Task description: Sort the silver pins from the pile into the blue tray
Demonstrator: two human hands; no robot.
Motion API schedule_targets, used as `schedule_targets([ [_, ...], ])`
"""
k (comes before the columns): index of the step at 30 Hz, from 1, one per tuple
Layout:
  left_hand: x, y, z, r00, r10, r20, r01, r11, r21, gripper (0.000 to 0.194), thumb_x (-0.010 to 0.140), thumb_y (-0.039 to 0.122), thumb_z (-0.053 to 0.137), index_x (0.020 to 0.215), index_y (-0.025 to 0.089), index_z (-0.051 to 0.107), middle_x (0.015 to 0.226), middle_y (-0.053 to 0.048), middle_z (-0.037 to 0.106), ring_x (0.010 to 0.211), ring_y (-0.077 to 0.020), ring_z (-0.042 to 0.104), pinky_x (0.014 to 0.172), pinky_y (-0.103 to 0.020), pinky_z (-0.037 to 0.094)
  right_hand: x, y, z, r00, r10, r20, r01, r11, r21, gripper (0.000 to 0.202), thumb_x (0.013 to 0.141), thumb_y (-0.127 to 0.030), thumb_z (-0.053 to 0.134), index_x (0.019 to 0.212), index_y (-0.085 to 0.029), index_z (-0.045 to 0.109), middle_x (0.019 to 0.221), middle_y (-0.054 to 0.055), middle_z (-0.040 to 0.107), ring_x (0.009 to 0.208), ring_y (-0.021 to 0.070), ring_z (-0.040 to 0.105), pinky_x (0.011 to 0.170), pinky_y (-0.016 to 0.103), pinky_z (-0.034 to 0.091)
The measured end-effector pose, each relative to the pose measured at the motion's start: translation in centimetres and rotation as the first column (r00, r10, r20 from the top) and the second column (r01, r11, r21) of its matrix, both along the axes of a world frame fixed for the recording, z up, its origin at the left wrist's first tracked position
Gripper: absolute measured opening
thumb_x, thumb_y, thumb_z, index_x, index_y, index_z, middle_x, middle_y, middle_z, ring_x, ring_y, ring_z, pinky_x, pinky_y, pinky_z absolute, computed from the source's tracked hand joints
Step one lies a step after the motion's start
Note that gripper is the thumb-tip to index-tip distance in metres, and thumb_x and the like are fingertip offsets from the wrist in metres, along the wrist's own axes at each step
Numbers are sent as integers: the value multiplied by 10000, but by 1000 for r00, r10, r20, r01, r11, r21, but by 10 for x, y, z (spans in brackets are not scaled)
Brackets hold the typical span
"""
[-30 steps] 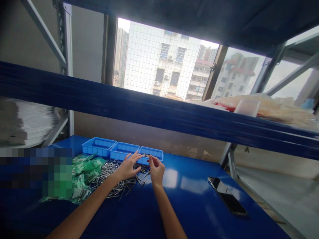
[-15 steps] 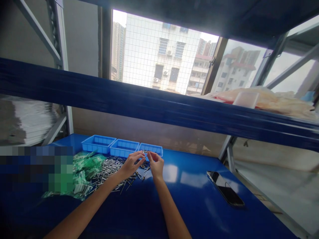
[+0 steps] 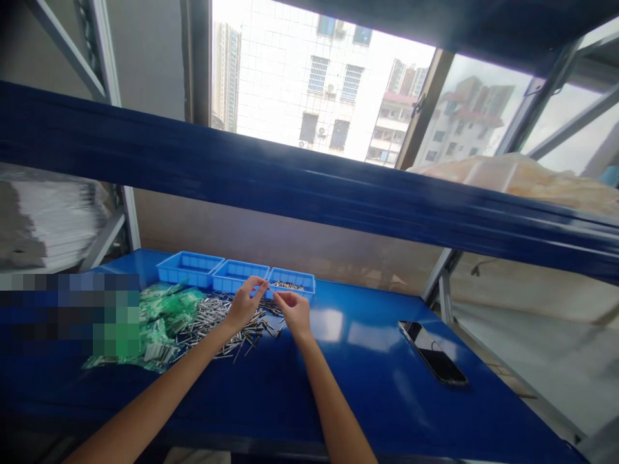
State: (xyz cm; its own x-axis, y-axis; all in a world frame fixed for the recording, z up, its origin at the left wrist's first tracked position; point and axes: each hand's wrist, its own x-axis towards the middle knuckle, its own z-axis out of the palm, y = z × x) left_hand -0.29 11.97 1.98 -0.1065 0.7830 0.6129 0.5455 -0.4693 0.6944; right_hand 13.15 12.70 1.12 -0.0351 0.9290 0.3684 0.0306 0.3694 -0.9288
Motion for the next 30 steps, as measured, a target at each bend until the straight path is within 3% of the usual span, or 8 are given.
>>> schedule_targets([
  [4,0,1,-3,996,-54,-67,53,999,-9,295,844,416,383,768,187,554,809,-31,600,803,-167,575,762,-308,444,1,1,2,997,-57,-59,53,996,-69,403,606,-509,641,739,-132,686,624,32,633,494,110,521,391,191,367],
  [8,5,-2,-10,957,-157,-243,156,987,-26,204,818,368,453,779,192,549,844,-28,600,844,-174,563,787,-319,422,5,4,2,988,-102,-114,88,989,-118,414,608,-520,635,742,-129,664,568,-5,568,470,84,462,367,172,340],
  [15,2,-4,-12,934,110,-339,-120,993,-9,199,774,236,459,961,192,512,896,-45,587,898,-210,545,797,-365,383,13,12,1,983,-155,-94,130,965,-230,404,586,-473,659,765,-111,673,697,61,644,578,131,549,437,203,438],
  [20,-1,-2,-9,931,167,-325,-186,982,-27,177,771,226,434,920,189,522,888,-43,582,900,-210,537,797,-371,372,14,20,5,977,-56,-203,18,983,-184,521,630,-427,641,1075,-163,582,975,85,649,835,188,613,554,239,510],
  [22,-1,-2,-9,930,131,-344,-155,987,-41,165,772,240,435,897,194,533,866,-36,584,892,-207,537,796,-368,366,14,18,5,993,-51,-106,32,984,-176,515,658,-425,614,1103,-170,564,979,87,648,807,195,625,543,256,511],
  [25,0,-6,-9,911,-47,-409,19,997,-72,148,764,298,466,836,204,557,851,-20,587,869,-193,539,801,-355,358,16,9,5,959,-131,252,151,986,-63,358,715,-422,554,976,-191,632,886,58,668,697,180,629,580,283,500],
  [28,4,-12,-12,843,-239,-482,212,971,-110,203,719,393,534,787,206,575,865,-10,580,855,-184,535,799,-336,358,19,-2,5,748,-261,610,241,963,117,247,706,-402,575,856,-231,670,892,28,663,800,198,618,706,301,472],
  [30,7,-14,-15,799,-292,-525,258,956,-140,259,686,453,563,744,201,583,843,-11,570,842,-189,527,797,-334,358,21,-6,4,624,-263,736,246,960,135,277,679,-410,604,886,-239,670,940,31,649,901,221,593,743,297,451],
])
